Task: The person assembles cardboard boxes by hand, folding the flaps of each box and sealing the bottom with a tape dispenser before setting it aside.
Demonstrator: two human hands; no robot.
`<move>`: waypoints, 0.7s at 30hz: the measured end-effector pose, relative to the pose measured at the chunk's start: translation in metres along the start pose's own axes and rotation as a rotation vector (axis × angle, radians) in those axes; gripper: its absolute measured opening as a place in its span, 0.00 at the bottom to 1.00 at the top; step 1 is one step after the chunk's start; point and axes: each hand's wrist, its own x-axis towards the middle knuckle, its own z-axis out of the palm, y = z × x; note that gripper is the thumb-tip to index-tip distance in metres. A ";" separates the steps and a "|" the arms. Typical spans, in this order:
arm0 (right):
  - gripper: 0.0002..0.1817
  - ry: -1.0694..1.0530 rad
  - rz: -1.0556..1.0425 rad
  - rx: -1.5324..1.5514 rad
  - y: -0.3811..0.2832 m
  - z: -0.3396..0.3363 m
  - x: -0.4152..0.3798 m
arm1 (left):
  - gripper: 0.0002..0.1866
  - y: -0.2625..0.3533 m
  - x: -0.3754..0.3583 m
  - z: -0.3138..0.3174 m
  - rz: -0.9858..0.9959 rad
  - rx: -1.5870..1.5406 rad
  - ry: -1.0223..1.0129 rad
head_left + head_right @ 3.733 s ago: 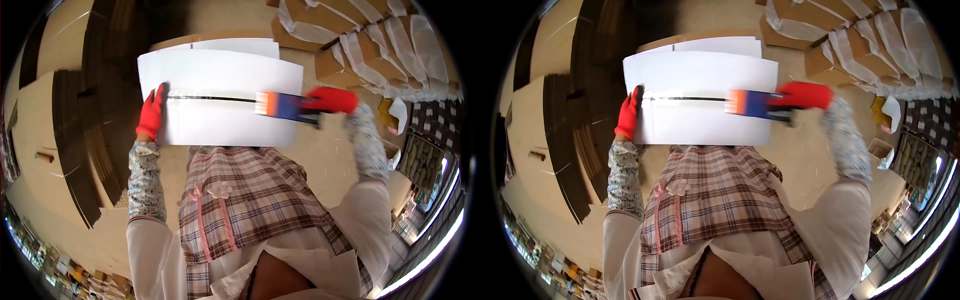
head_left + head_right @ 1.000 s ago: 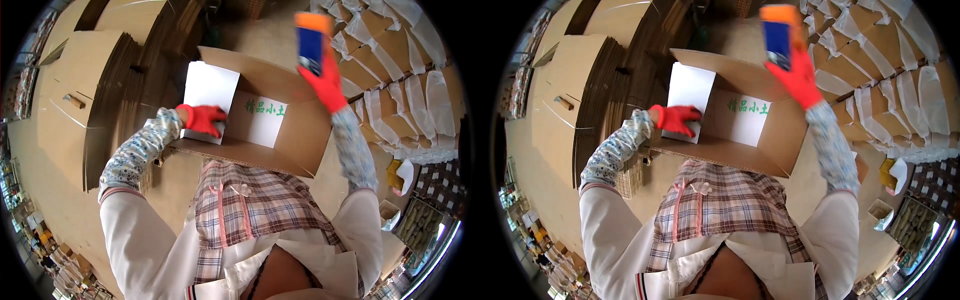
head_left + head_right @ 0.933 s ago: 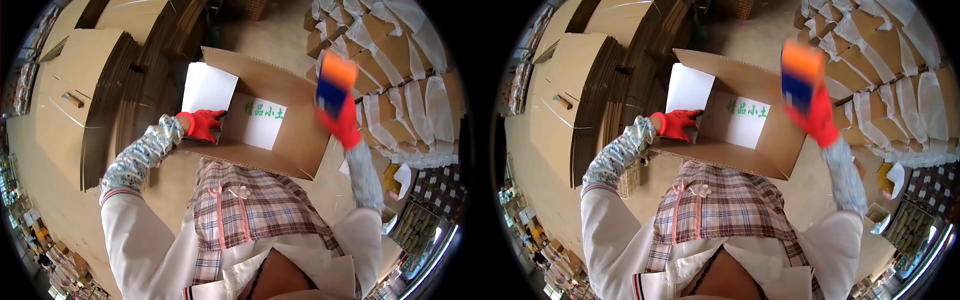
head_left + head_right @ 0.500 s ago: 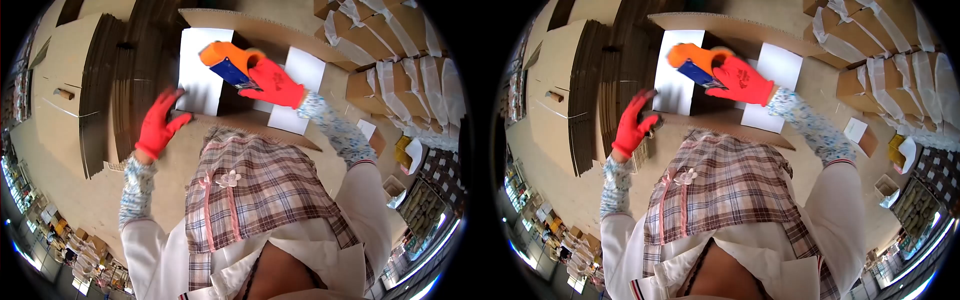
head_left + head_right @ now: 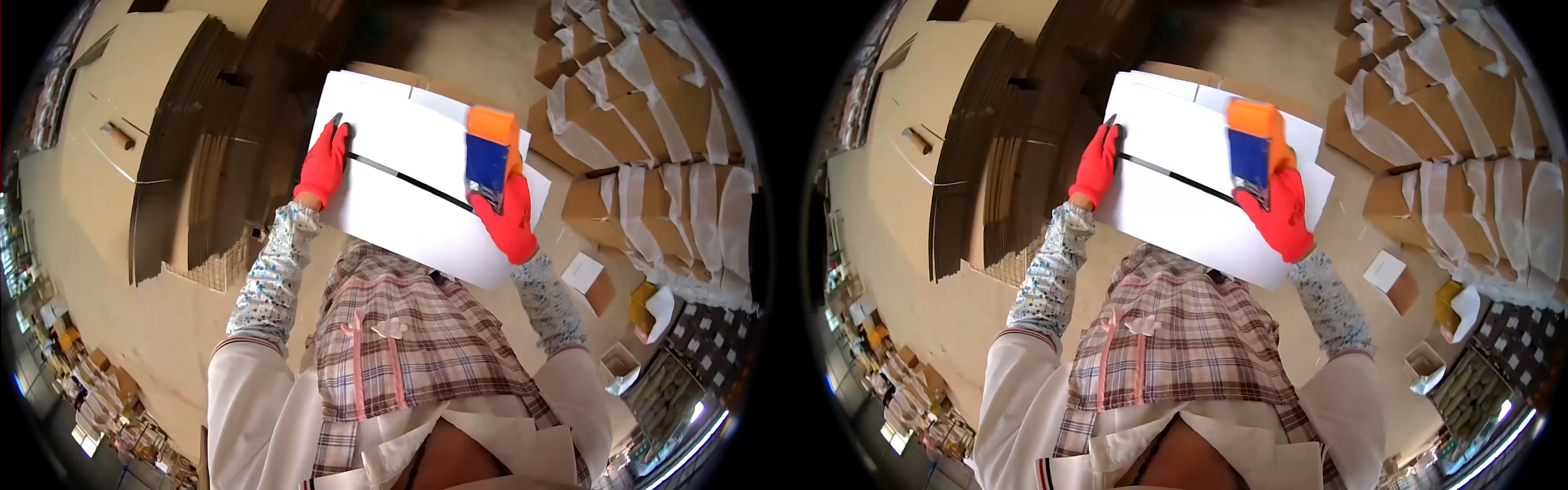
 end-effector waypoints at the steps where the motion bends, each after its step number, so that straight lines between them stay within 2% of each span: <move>1: 0.24 -0.147 0.002 0.119 -0.006 -0.006 0.010 | 0.26 -0.001 -0.001 0.002 0.004 -0.011 -0.017; 2: 0.22 -0.082 -0.239 0.033 -0.013 0.001 0.029 | 0.26 -0.004 0.005 0.004 0.017 -0.024 -0.017; 4: 0.22 -0.293 -0.490 0.118 -0.017 0.022 0.051 | 0.27 -0.024 0.009 -0.004 -0.114 -0.154 -0.113; 5: 0.23 -0.269 -0.626 0.017 -0.010 0.037 0.050 | 0.27 -0.034 0.011 -0.008 -0.184 -0.214 -0.154; 7: 0.25 -0.304 -0.700 0.008 -0.002 0.058 0.062 | 0.27 0.059 -0.005 -0.073 0.055 -0.421 -0.162; 8: 0.25 -0.336 -0.677 0.009 0.000 0.061 0.057 | 0.26 0.107 -0.012 -0.095 0.308 -0.556 -0.170; 10: 0.26 -0.319 -0.684 0.018 0.002 0.065 0.053 | 0.23 0.142 -0.021 -0.122 0.394 -0.258 -0.474; 12: 0.25 -0.323 -0.730 -0.057 -0.002 0.057 0.051 | 0.21 0.159 -0.022 -0.133 0.542 0.120 -0.640; 14: 0.25 -0.316 -0.794 -0.080 -0.002 0.055 0.053 | 0.20 0.157 -0.027 -0.133 0.501 0.049 -0.684; 16: 0.25 -0.306 -0.854 -0.100 -0.011 0.050 0.053 | 0.18 0.152 -0.038 -0.128 0.282 -0.343 -0.743; 17: 0.24 -0.331 -0.775 0.070 -0.024 0.042 0.054 | 0.15 0.160 -0.045 -0.124 0.023 -0.547 -0.707; 18: 0.23 -0.355 -0.691 0.239 -0.033 0.032 0.059 | 0.11 0.150 -0.057 -0.119 -0.273 -0.735 -0.452; 20: 0.21 -0.553 -0.288 0.727 -0.028 0.010 0.056 | 0.09 0.130 -0.038 -0.127 -0.256 -0.978 -0.028; 21: 0.20 -0.620 -0.017 0.821 -0.026 -0.002 0.053 | 0.08 0.113 -0.026 -0.132 -0.041 -0.687 0.186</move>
